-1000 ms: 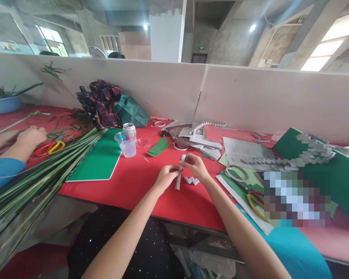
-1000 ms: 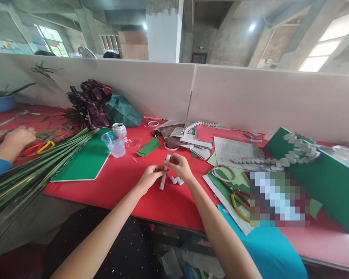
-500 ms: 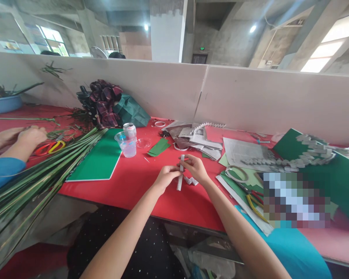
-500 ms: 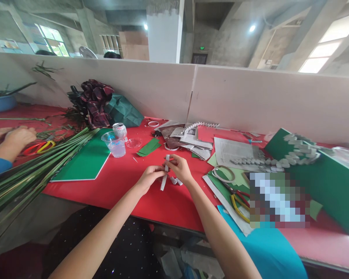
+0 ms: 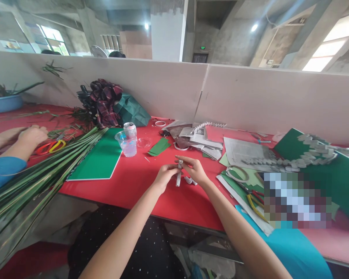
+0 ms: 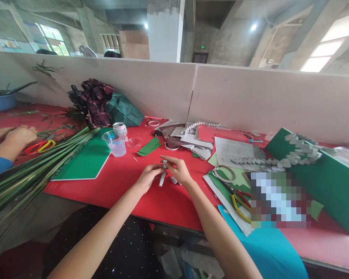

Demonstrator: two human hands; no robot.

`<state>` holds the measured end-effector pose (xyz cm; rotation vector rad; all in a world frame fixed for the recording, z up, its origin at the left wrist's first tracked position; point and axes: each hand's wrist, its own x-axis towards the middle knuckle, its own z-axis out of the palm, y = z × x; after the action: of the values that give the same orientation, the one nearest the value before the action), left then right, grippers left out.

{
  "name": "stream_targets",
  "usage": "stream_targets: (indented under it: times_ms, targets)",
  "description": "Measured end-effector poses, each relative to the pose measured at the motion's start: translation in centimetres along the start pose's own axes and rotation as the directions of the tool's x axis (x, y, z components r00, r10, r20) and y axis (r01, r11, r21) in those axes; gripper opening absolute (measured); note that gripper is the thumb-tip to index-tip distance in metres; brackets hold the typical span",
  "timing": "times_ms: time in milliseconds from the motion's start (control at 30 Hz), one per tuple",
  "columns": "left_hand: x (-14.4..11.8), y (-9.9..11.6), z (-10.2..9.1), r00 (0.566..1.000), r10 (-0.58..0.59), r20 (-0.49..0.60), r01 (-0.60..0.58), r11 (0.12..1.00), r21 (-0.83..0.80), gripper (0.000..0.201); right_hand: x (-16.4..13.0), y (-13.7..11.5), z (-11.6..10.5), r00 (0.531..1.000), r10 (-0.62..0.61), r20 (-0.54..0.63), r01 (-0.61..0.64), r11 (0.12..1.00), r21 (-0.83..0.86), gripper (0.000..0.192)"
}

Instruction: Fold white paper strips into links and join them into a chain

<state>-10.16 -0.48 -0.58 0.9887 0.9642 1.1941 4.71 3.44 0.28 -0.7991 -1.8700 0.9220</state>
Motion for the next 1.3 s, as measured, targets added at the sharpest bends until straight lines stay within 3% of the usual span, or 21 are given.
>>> stream_targets:
  times_ms: [167,433,600,700,833,967,1167,1300]
  targets:
    - [0.04,-0.05,0.08,1.0,0.006,0.009,-0.006,0.998,0.063,0.019,0.07,-0.11,0.11,0.993,0.107,-0.046,-0.101,0.989,0.109,0.033]
    - [-0.21,-0.09,0.07,0.993,0.024,0.119,-0.044,0.984,0.172,0.018,0.18,0.09,-0.12,0.979,0.142,-0.144,-0.125,0.985,0.121,0.029]
    - [-0.13,-0.2,0.03,0.994,-0.023,0.108,0.0,0.979,0.201,0.018,0.21,-0.12,-0.21,0.982,0.173,-0.071,-0.165,0.981,0.105,0.033]
    - [-0.14,-0.13,0.0,0.995,-0.041,0.095,0.019,0.976,0.217,0.018,0.2,-0.1,-0.16,0.98,0.178,-0.093,-0.172,0.983,0.07,0.031]
    - [-0.15,0.05,-0.15,0.995,-0.059,0.079,0.047,0.987,0.154,0.021,0.23,0.27,0.19,0.975,0.173,-0.142,-0.172,0.985,0.019,0.032]
    - [0.02,0.08,-0.34,0.996,-0.079,0.047,0.075,0.995,0.063,0.022,0.28,0.42,0.54,0.981,0.176,-0.082,-0.176,0.984,0.013,0.03]
    - [0.36,-0.07,-0.36,0.995,-0.092,0.033,0.09,0.994,0.055,0.023,0.15,0.45,0.69,0.988,0.109,-0.113,-0.118,0.99,-0.075,0.027]
    - [0.35,-0.22,-0.37,0.997,-0.07,0.03,0.069,0.997,0.041,0.022,0.12,-0.06,0.25,0.991,0.13,-0.037,-0.13,0.991,-0.014,0.034]
